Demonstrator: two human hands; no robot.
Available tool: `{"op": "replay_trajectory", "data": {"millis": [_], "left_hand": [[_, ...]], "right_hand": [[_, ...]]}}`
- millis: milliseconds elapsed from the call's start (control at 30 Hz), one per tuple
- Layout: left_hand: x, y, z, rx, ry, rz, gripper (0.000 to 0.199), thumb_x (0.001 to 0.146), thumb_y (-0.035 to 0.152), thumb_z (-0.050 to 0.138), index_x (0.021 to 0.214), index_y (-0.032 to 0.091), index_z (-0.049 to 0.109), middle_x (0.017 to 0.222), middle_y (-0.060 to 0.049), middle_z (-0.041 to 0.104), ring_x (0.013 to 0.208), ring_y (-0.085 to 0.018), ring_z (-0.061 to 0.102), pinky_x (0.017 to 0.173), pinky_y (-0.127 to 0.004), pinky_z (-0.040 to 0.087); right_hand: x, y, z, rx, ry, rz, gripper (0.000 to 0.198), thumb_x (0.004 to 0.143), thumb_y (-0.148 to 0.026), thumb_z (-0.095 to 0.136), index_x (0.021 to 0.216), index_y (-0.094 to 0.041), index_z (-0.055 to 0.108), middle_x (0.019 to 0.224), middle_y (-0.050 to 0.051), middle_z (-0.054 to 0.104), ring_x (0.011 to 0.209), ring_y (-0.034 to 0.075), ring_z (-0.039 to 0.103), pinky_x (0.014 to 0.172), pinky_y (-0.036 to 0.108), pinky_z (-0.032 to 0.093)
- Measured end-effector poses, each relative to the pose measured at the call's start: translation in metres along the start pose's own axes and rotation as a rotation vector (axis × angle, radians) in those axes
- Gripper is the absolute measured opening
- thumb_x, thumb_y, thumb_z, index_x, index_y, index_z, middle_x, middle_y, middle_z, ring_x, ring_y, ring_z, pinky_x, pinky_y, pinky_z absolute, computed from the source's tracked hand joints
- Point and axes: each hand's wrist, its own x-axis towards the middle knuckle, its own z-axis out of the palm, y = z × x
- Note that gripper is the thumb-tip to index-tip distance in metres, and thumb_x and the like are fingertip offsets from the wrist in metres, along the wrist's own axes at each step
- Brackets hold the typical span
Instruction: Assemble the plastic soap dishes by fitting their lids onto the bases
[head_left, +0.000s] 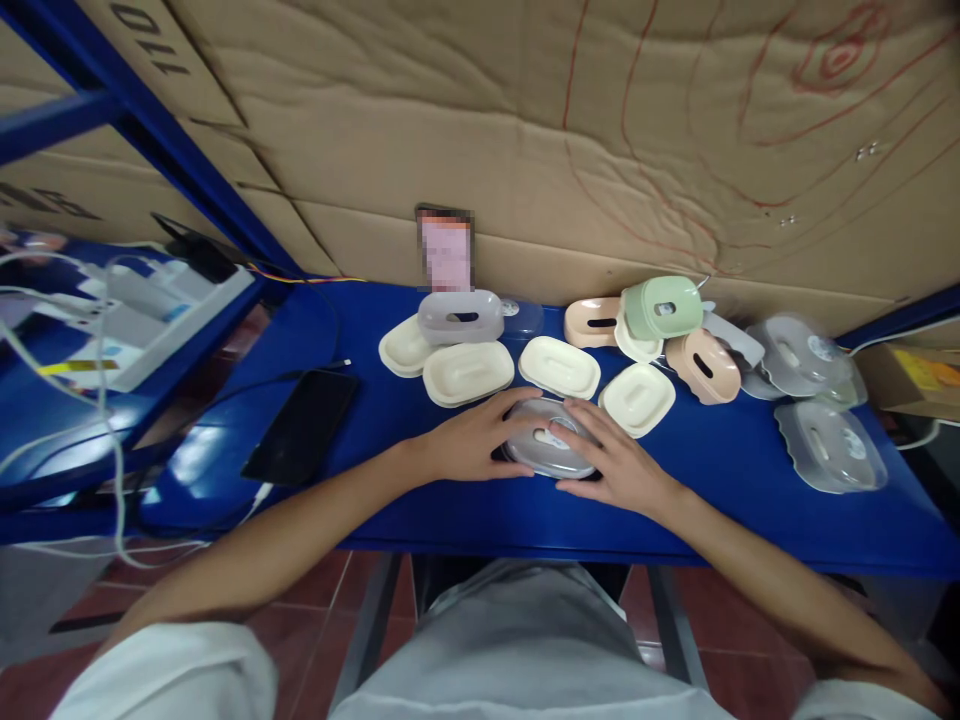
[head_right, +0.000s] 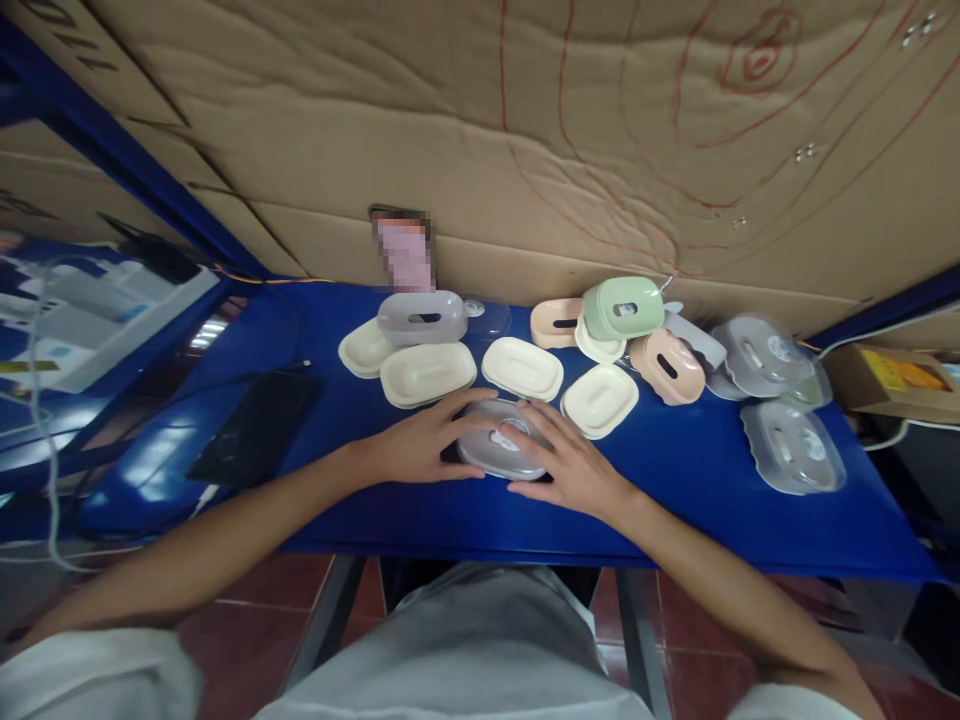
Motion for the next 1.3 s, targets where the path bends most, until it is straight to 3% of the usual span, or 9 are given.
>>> {"op": "replay_trajectory", "data": {"millis": [133, 233, 333, 467, 633, 800, 933, 1133, 1300], "left_hand": [[-0.002, 0.001, -0.005, 0.016, 0.004, 0.005, 0.076, 0.093, 0.056, 0.081, 0.158, 0.026, 0.054, 0.169, -0.022, 0.043, 0.156, -0.038, 0.048, 0.126, -0.057, 0.046], [-0.003, 0.004, -0.018, 0.129, 0.041, -0.014, 0.071, 0.100, 0.059, 0.071, 0.160, 0.027, 0.051, 0.170, -0.020, 0.043, 0.156, -0.038, 0.046, 0.127, -0.057, 0.044], [-0.003, 0.002, -0.030, 0.325, 0.132, -0.143, 0.054, 0.108, 0.050, 0.060, 0.156, 0.025, 0.056, 0.162, -0.020, 0.054, 0.150, -0.038, 0.052, 0.124, -0.060, 0.043], [-0.002, -0.010, -0.029, 0.547, 0.165, -0.306, 0.046, 0.106, 0.044, 0.061, 0.144, 0.018, 0.066, 0.151, -0.024, 0.062, 0.140, -0.045, 0.059, 0.117, -0.066, 0.044], [-0.001, -0.010, -0.019, 0.601, 0.057, -0.345, 0.033, 0.105, 0.035, 0.060, 0.131, 0.020, 0.073, 0.134, -0.018, 0.072, 0.122, -0.038, 0.069, 0.103, -0.053, 0.055], [0.000, -0.003, -0.017, 0.615, 0.032, -0.333, 0.031, 0.105, 0.041, 0.060, 0.127, 0.024, 0.074, 0.131, -0.014, 0.072, 0.115, -0.034, 0.071, 0.100, -0.048, 0.054], [0.000, -0.006, -0.018, 0.596, 0.046, -0.329, 0.031, 0.105, 0.042, 0.060, 0.126, 0.025, 0.075, 0.130, -0.013, 0.073, 0.115, -0.034, 0.071, 0.101, -0.048, 0.054], [-0.001, -0.011, -0.019, 0.548, 0.049, -0.311, 0.030, 0.104, 0.041, 0.063, 0.123, 0.023, 0.077, 0.127, -0.013, 0.073, 0.114, -0.034, 0.072, 0.098, -0.048, 0.056], [-0.001, -0.013, -0.020, 0.562, 0.026, -0.279, 0.030, 0.106, 0.041, 0.060, 0.124, 0.024, 0.077, 0.127, -0.013, 0.073, 0.114, -0.034, 0.071, 0.098, -0.048, 0.057]], "right_hand": [[0.003, -0.007, -0.015, 0.013, 0.015, 0.012, 0.090, 0.099, -0.044, 0.078, 0.174, -0.035, 0.029, 0.176, 0.018, 0.035, 0.158, 0.038, 0.046, 0.122, 0.060, 0.052], [-0.019, -0.015, -0.037, -0.067, 0.082, 0.079, 0.089, 0.097, -0.043, 0.080, 0.172, -0.036, 0.034, 0.173, 0.018, 0.041, 0.154, 0.041, 0.051, 0.121, 0.061, 0.052], [-0.072, -0.007, -0.066, -0.216, 0.264, 0.319, 0.086, 0.093, -0.042, 0.084, 0.168, -0.034, 0.043, 0.169, 0.018, 0.047, 0.150, 0.043, 0.055, 0.120, 0.062, 0.052], [-0.168, 0.037, -0.103, -0.579, 0.602, 0.736, 0.086, 0.084, -0.057, 0.089, 0.157, -0.022, 0.061, 0.156, 0.025, 0.060, 0.145, 0.045, 0.059, 0.120, 0.057, 0.050], [-0.241, 0.091, -0.119, -0.731, 0.660, 1.129, 0.102, 0.082, -0.090, 0.065, 0.151, -0.016, 0.066, 0.151, 0.029, 0.059, 0.142, 0.048, 0.059, 0.115, 0.063, 0.050], [-0.250, 0.102, -0.109, -0.693, 0.598, 1.170, 0.097, 0.085, -0.087, 0.061, 0.152, -0.016, 0.063, 0.152, 0.025, 0.058, 0.141, 0.043, 0.059, 0.116, 0.056, 0.049], [-0.249, 0.120, -0.122, -0.681, 0.623, 1.163, 0.089, 0.088, -0.080, 0.064, 0.150, -0.016, 0.063, 0.143, 0.024, 0.062, 0.138, 0.040, 0.059, 0.116, 0.054, 0.048], [-0.229, 0.199, -0.169, -0.635, 0.558, 1.310, 0.085, 0.093, -0.069, 0.068, 0.153, -0.010, 0.058, 0.145, 0.029, 0.059, 0.138, 0.035, 0.051, 0.114, 0.049, 0.041], [-0.214, 0.245, -0.172, -0.526, 0.402, 1.348, 0.076, 0.096, -0.049, 0.074, 0.156, -0.006, 0.054, 0.149, 0.032, 0.060, 0.137, 0.029, 0.052, 0.112, 0.043, 0.039]]}}
